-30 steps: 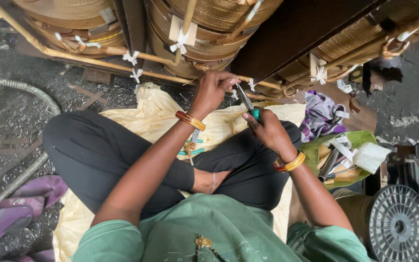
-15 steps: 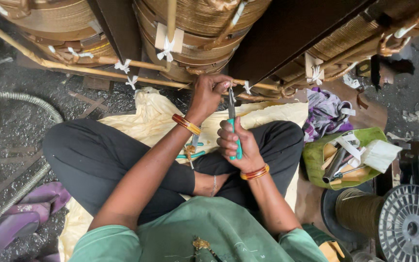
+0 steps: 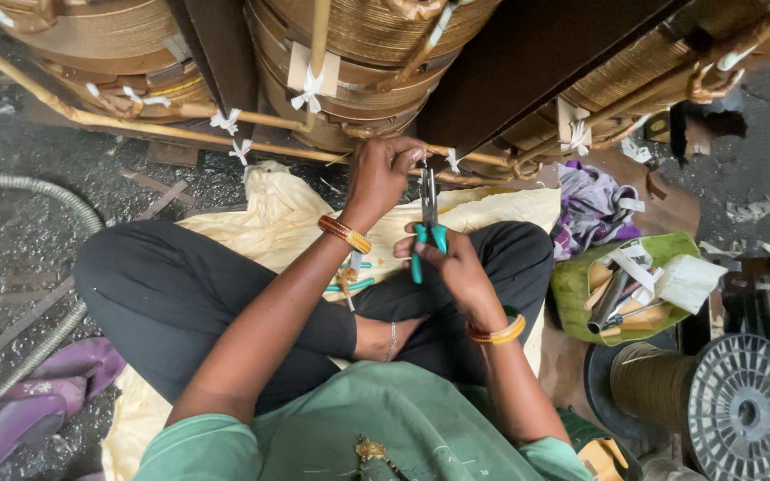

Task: The person sits cross-legged on the floor and repairs a copper-wound electrical component. They use a knife to scrape and trim the copper wire, then use pliers to bend and secure the wire ends. The person works on multiple stacked components in a workshop setting.

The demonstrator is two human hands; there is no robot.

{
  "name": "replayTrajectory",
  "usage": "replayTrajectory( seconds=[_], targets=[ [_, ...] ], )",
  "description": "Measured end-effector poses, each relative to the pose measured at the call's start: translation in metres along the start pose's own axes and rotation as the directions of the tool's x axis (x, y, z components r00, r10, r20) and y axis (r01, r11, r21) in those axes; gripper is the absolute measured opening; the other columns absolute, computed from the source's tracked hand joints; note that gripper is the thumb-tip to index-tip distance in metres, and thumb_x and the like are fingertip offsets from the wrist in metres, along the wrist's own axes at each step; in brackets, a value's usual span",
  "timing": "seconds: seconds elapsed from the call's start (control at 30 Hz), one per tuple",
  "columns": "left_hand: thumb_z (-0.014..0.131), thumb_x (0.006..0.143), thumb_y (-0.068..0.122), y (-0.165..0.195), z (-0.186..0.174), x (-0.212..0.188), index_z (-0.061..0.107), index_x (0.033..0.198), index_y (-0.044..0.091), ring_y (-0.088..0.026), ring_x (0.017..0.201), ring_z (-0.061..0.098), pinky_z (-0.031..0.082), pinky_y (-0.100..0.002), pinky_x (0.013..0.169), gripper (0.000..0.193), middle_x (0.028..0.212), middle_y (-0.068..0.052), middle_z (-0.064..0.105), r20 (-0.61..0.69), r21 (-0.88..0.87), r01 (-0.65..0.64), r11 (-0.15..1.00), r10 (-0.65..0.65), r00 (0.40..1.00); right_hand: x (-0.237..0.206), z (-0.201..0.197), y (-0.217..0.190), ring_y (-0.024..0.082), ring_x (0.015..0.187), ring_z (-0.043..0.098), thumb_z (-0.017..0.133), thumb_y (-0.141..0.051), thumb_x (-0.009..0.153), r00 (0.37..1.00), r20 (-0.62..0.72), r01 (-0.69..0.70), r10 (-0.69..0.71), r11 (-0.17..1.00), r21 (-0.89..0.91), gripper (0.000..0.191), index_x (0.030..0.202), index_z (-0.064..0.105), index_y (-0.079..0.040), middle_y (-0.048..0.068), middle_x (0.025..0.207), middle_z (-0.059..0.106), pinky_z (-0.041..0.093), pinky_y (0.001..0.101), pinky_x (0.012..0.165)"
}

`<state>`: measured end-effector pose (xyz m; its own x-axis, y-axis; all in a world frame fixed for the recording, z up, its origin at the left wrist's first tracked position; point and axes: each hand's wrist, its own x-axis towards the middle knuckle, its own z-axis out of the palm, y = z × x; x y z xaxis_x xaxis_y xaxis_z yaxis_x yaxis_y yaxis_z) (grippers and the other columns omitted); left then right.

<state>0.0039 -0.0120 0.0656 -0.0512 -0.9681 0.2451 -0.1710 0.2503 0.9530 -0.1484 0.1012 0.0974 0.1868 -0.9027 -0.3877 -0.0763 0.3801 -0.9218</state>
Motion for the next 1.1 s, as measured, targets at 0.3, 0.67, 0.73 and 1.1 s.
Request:
replayTrajectory(
  seconds=[0.3, 0.67, 0.73, 1.1],
  targets=[
    [0.064, 0.087, 0.004, 0.023, -0.015, 0.001, 0.076, 0.082, 0.005, -0.041, 0.075, 0.068, 0.054, -0.049, 0.068, 0.013, 0.086, -0.021, 0.072, -0.019, 0.351, -0.121, 0.928, 0.136, 0.991, 0.008, 0.005, 0.004, 0.012, 0.078, 0.065, 0.054, -0.001, 0.096, 0.992, -0.113, 0.018, -0.062, 0.935, -0.355, 0.023, 0.116, 0.065, 0.001, 0.005, 0.094, 0.077, 0.053, 0.0303, 0.071],
    [0.062, 0.086, 0.001, 0.016, -0.024, 0.01, 0.079, 0.09, 0.006, -0.037, 0.069, 0.071, 0.056, -0.048, 0.063, 0.018, 0.079, -0.021, 0.071, 0.082, 0.433, -0.15, 0.889, 0.127, 0.989, -0.005, -0.001, -0.022, 0.051, 0.097, 0.063, 0.064, 0.006, 0.072, 0.907, -0.204, -0.074, -0.368, 0.338, -0.938, 0.055, 0.125, 0.055, 0.003, 0.029, 0.108, 0.066, 0.052, 0.0557, 0.081],
    [0.066, 0.085, 0.004, 0.018, -0.022, 0.01, 0.078, 0.086, 0.007, -0.038, 0.071, 0.071, 0.055, -0.049, 0.063, 0.013, 0.079, -0.022, 0.071, 0.076, 0.475, -0.132, 0.87, 0.109, 0.991, 0.0, -0.002, -0.024, 0.05, 0.097, 0.064, 0.065, 0.006, 0.073, 0.906, -0.165, -0.062, -0.391, 0.264, -0.963, 0.055, 0.126, 0.054, 0.003, 0.029, 0.107, 0.066, 0.052, 0.0551, 0.08],
    [0.062, 0.081, -0.002, 0.029, -0.009, 0.008, 0.072, 0.078, 0.002, -0.041, 0.073, 0.071, 0.056, -0.05, 0.063, 0.011, 0.087, -0.021, 0.071, 0.114, 0.604, -0.238, 0.76, 0.212, 0.97, 0.005, -0.01, -0.027, 0.041, 0.097, 0.065, 0.061, 0.004, 0.078, 0.856, -0.078, -0.067, -0.511, 0.039, -0.997, 0.032, 0.11, 0.058, 0.004, 0.023, 0.1, 0.066, 0.055, 0.048, 0.08]
  ],
)
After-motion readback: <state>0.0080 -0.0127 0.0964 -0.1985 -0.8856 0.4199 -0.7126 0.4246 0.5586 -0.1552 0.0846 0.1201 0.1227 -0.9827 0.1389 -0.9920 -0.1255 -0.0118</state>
